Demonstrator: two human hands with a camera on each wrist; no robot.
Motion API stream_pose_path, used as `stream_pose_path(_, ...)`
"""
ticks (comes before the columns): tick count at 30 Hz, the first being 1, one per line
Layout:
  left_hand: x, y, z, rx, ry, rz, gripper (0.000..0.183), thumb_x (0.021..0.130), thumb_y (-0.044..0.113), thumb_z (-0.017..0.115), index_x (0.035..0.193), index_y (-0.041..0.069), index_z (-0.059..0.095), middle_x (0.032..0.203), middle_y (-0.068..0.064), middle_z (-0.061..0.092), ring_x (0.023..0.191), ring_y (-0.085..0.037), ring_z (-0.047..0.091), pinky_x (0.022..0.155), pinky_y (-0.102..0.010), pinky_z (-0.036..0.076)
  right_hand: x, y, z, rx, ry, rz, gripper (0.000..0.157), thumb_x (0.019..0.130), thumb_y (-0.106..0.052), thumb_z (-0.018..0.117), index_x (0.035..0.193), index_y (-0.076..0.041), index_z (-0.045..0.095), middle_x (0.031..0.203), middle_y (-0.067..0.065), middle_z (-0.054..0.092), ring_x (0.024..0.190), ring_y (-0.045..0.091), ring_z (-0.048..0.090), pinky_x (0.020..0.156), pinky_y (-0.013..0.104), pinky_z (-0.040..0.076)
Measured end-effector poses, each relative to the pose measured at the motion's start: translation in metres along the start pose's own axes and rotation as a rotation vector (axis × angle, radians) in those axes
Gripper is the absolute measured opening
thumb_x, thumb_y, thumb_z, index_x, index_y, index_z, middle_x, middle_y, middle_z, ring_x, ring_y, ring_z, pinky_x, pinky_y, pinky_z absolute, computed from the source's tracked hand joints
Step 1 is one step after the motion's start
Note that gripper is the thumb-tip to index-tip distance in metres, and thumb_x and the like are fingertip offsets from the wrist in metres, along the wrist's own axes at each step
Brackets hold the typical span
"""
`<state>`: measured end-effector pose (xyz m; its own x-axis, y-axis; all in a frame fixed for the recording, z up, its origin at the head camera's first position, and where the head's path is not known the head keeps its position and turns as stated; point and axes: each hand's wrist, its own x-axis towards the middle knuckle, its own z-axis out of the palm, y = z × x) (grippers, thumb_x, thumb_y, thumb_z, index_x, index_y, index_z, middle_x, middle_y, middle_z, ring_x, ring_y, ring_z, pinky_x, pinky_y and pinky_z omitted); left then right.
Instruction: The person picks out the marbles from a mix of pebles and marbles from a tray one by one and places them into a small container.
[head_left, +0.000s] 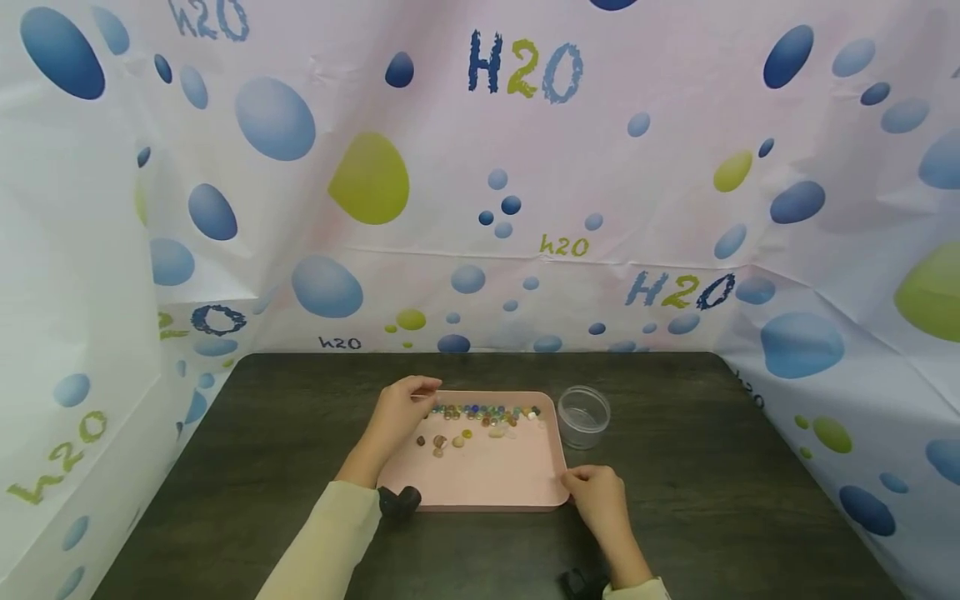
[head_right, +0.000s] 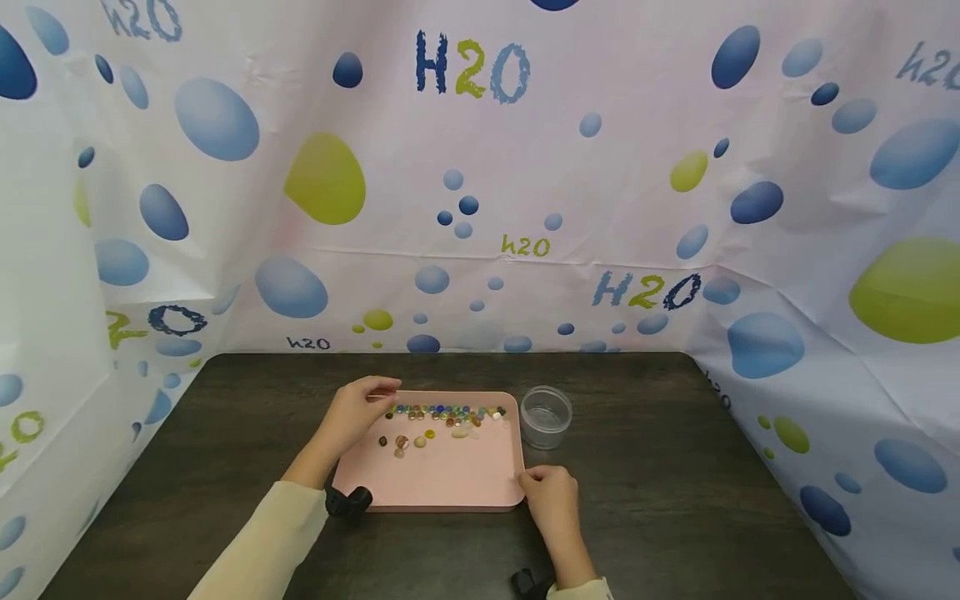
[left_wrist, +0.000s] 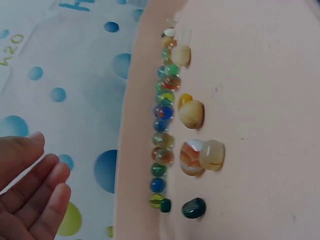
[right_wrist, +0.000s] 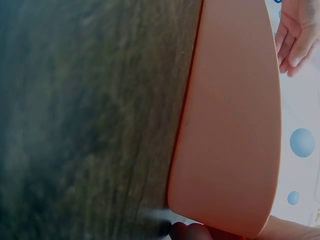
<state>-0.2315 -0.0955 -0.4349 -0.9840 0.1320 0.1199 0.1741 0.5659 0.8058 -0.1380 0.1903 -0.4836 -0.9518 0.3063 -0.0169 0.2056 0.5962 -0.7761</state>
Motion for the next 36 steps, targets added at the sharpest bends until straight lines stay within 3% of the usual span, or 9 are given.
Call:
stream_pose_path(8,0.018,-0.012,0.009,0.008,-0.037,-0.079,0.012,0.096,0.016,0.067,0.104,0.011,0.074,0.103,-0.007,0.073,0.090,-0.021,0.067,0.074,-0.035,0.056,0.000,-0.001,0.002,0.007,-0.007,-0.011,0.016,0.080,-0.008,0.067,0.081,0.004,0.078,0.061,0.008,0.069,0.052,0.007,0.055,0.049,0.025,0.043)
stream_pose_path(15,0.024,-0.023,0.021,-0.004,-0.071,-0.100,0.015,0.092,0.014,0.071,0.105,0.009,0.075,0.098,-0.006,0.076,0.083,-0.019,0.069,0.075,-0.035,0.056,0.001,0.003,0.004,0.040,0.011,-0.026,0.016,0.079,-0.008,0.065,0.078,0.003,0.078,0.061,0.004,0.069,0.050,0.006,0.057,0.048,0.023,0.044)
stream_pose_path(22,0.029,-0.030,0.033,0.034,-0.040,-0.111,0.011,0.089,0.016,0.075,0.100,0.014,0.078,0.094,-0.003,0.077,0.075,-0.012,0.066,0.070,-0.031,0.055,0.003,0.004,0.004,0.038,-0.009,0.014,0.016,0.081,-0.008,0.066,0.080,0.002,0.078,0.061,0.004,0.069,0.052,0.007,0.055,0.049,0.023,0.043)
stream_pose_path(31,0.030,-0.038,0.042,0.025,-0.004,-0.108,0.008,0.088,0.009,0.075,0.093,0.012,0.080,0.097,-0.008,0.077,0.085,-0.019,0.069,0.070,-0.031,0.056,0.002,0.007,0.003,0.042,-0.002,0.031,0.016,0.081,-0.007,0.066,0.082,0.003,0.078,0.065,0.006,0.071,0.052,0.006,0.057,0.049,0.022,0.045)
stream_pose_path(36,0.031,-0.044,0.048,0.055,0.031,-0.066,0.006,0.085,0.007,0.077,0.088,0.010,0.081,0.093,-0.007,0.078,0.084,-0.019,0.070,0.071,-0.030,0.057,0.003,0.007,0.003,0.057,-0.011,0.032,0.016,0.081,-0.007,0.066,0.083,0.003,0.078,0.071,0.009,0.074,0.054,0.006,0.060,0.050,0.021,0.047)
